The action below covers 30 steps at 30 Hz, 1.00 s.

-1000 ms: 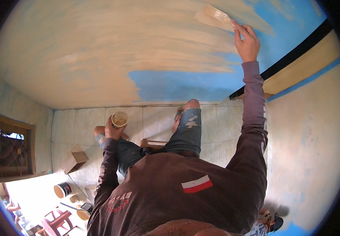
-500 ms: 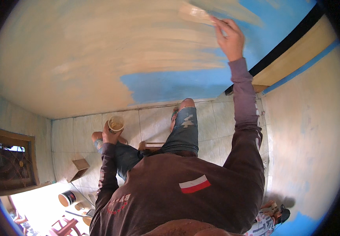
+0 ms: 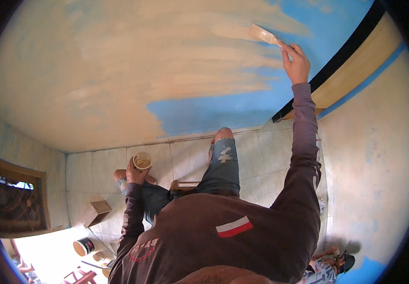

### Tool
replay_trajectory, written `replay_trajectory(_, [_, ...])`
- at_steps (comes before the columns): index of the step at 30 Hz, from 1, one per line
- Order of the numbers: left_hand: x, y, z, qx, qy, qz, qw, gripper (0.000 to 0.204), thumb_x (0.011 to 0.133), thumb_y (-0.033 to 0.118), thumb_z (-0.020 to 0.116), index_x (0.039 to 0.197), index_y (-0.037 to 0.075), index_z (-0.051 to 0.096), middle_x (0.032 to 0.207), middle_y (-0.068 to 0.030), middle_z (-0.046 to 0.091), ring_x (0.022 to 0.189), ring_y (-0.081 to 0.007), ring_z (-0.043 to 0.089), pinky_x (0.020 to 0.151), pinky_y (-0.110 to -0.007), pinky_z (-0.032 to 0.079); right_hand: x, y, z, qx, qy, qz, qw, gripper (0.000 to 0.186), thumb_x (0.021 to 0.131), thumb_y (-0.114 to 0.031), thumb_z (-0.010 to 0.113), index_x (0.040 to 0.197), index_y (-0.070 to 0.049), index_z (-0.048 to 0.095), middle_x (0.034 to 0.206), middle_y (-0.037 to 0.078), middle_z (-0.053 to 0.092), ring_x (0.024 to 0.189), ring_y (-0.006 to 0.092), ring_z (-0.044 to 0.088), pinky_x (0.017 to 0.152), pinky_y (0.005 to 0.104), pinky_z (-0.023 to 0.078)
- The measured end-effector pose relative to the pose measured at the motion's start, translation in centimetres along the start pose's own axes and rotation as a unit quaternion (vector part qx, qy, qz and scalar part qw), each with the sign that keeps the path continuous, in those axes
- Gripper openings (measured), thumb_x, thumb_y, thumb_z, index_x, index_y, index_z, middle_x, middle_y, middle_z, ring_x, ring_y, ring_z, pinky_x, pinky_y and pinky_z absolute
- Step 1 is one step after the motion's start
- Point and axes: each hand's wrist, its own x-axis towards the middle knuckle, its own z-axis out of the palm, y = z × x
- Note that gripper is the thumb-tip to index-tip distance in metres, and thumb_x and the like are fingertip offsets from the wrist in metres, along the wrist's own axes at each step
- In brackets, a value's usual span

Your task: The person stands on a small stool and uses a paintbrush to apply beige paint to a blue ceiling. They repeatedly dip the brush into a small container held in the other hand and apply paint in broad strokes, gradually covering the blue surface.

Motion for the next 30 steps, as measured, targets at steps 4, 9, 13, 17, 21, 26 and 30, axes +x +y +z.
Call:
replay_trajectory(4, [-0.4, 0.6, -0.2, -0.035, 0.0, 0.003, 0.999, 0.087, 0.066, 0.027, 0.092, 0.137, 0.003, 0.047, 0.126, -0.0192, 0.064, 0.114, -0.0332, 0.065, 0.094, -0.042, 0.057, -1.5, 2.9, -3.0, -0.056, -0.004, 0.035, 0.998, 0.029, 0.09, -0.017, 0.068, 0.117, -0.027, 0.074, 0.094, 0.005, 0.065, 0.08, 0.0249, 0.066, 0.069, 0.0357, 0.054])
replay_trajectory(9, [0.0, 1.6, -0.1, -0.053, 0.0, -0.004, 0.999, 0.088, 0.066, 0.032, 0.091, 0.136, 0.0, 0.049, 0.125, -0.0214, 0.062, 0.116, -0.0373, 0.062, 0.096, -0.045, 0.052, -2.0, 0.6, -3.2, 0.012, 0.043, 0.008, 0.999, 0.029, 0.09, -0.013, 0.07, 0.117, -0.023, 0.075, 0.091, 0.006, 0.066, 0.076, 0.0223, 0.065, 0.067, 0.0327, 0.053])
replay_trajectory(13, [0.0, 2.6, -1.1, -0.054, -0.003, -0.009, 0.999, 0.089, 0.066, 0.033, 0.091, 0.136, 0.0, 0.048, 0.125, -0.0214, 0.062, 0.116, -0.037, 0.062, 0.096, -0.044, 0.052, 0.2, -7.2, -0.6, 0.122, 0.032, -0.043, 0.991, 0.032, 0.088, -0.01, 0.069, 0.116, -0.024, 0.075, 0.089, 0.005, 0.065, 0.075, 0.0229, 0.065, 0.066, 0.0325, 0.053])
replay_trajectory(17, [0.5, 1.3, -0.8, -0.048, -0.005, -0.001, 0.999, 0.088, 0.066, 0.03, 0.092, 0.137, 0.003, 0.048, 0.126, -0.0202, 0.063, 0.114, -0.0337, 0.064, 0.093, -0.043, 0.055, 1.7, -12.9, 3.3, 0.12, -0.001, -0.088, 0.989, 0.035, 0.085, -0.011, 0.068, 0.115, -0.027, 0.075, 0.084, 0.002, 0.061, 0.073, 0.0231, 0.063, 0.063, 0.0361, 0.053])
replay_trajectory(21, [0.3, 1.3, -0.8, -0.055, -0.004, -0.031, 0.998, 0.09, 0.065, 0.035, 0.092, 0.136, 0.0, 0.048, 0.127, -0.022, 0.061, 0.116, -0.0356, 0.062, 0.093, -0.043, 0.055, 2.1, -12.6, 6.1, 0.1, -0.004, -0.082, 0.992, 0.035, 0.084, -0.012, 0.067, 0.115, -0.027, 0.075, 0.086, 0.001, 0.061, 0.075, 0.0227, 0.064, 0.063, 0.0363, 0.054])
replay_trajectory(26, [0.0, 1.7, -1.4, -0.031, 0.008, -0.018, 0.999, 0.091, 0.066, 0.036, 0.091, 0.137, 0.0, 0.047, 0.128, -0.0228, 0.06, 0.116, -0.0373, 0.061, 0.095, -0.044, 0.053, 0.9, -7.9, 5.0, 0.052, 0.002, -0.065, 0.997, 0.033, 0.087, -0.013, 0.066, 0.116, -0.028, 0.074, 0.09, 0.001, 0.064, 0.078, 0.0232, 0.065, 0.065, 0.0359, 0.055])
replay_trajectory(30, [-0.2, 1.5, -0.8, -0.061, -0.009, -0.024, 0.998, 0.091, 0.066, 0.036, 0.091, 0.137, 0.001, 0.047, 0.129, -0.0227, 0.06, 0.117, -0.0386, 0.06, 0.097, -0.045, 0.051, -1.2, -2.0, 1.8, -0.008, -0.03, -0.032, 0.999, 0.033, 0.089, -0.015, 0.066, 0.117, -0.029, 0.074, 0.091, 0.002, 0.064, 0.08, 0.0247, 0.065, 0.067, 0.0361, 0.055])
